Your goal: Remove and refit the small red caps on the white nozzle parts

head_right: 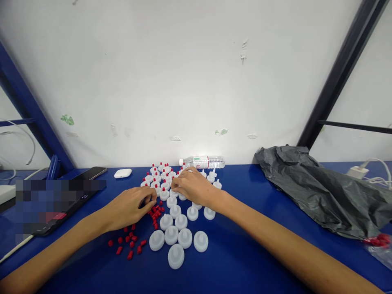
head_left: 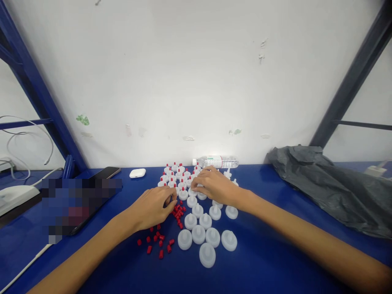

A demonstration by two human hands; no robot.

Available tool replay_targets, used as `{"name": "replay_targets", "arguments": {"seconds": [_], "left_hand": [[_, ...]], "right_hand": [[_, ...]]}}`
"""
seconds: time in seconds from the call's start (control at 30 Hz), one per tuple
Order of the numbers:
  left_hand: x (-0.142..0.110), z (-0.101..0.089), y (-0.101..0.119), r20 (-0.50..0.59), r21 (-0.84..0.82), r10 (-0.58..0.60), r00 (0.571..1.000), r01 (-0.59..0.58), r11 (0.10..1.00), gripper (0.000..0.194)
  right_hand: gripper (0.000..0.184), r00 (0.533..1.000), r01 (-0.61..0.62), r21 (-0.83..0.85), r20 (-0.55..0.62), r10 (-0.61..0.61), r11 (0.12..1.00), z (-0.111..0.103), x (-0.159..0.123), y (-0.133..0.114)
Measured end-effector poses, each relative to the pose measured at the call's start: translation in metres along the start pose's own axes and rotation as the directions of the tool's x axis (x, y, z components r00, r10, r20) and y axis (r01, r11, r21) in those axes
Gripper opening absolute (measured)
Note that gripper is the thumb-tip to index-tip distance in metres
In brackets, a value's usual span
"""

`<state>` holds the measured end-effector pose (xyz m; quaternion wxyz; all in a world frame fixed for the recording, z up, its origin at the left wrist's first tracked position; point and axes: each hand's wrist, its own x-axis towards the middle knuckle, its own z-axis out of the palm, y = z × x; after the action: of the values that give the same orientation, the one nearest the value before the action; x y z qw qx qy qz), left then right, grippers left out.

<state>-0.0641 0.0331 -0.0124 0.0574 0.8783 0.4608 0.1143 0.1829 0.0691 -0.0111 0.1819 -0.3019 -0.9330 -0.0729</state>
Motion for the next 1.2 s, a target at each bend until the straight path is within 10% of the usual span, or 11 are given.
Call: {"name": "replay_targets", "arguments": {"seconds": [0.5, 0.73, 1.2], "left_hand": [[0.002, -0.006, 0.002, -0.125, 0.009, -0.058, 0.990, 0.059, 0.998, 0.038], [0.000, -0.010, 0.007, -0.278, -0.101, -0.065, 0.959, 0.038, 0.994, 0.027], [-0.006, -0.012, 0.010, -0.244, 0.108, 0.124, 0.962, -0.101, 0.989, 0.031]], "right_hand": [[0.059, 0.976, -0.161, 0.121, 0.169, 0.140, 0.980, 0.011, 0.000, -0.003], [0.023, 0.990, 0.014, 0.061, -0.141, -0.006, 0.998, -0.010, 0.007, -0.010], [0.023, 0.955, 0.196, 0.102, -0.245, -0.166, 0.975, -0.008, 0.010, -0.035]]}}
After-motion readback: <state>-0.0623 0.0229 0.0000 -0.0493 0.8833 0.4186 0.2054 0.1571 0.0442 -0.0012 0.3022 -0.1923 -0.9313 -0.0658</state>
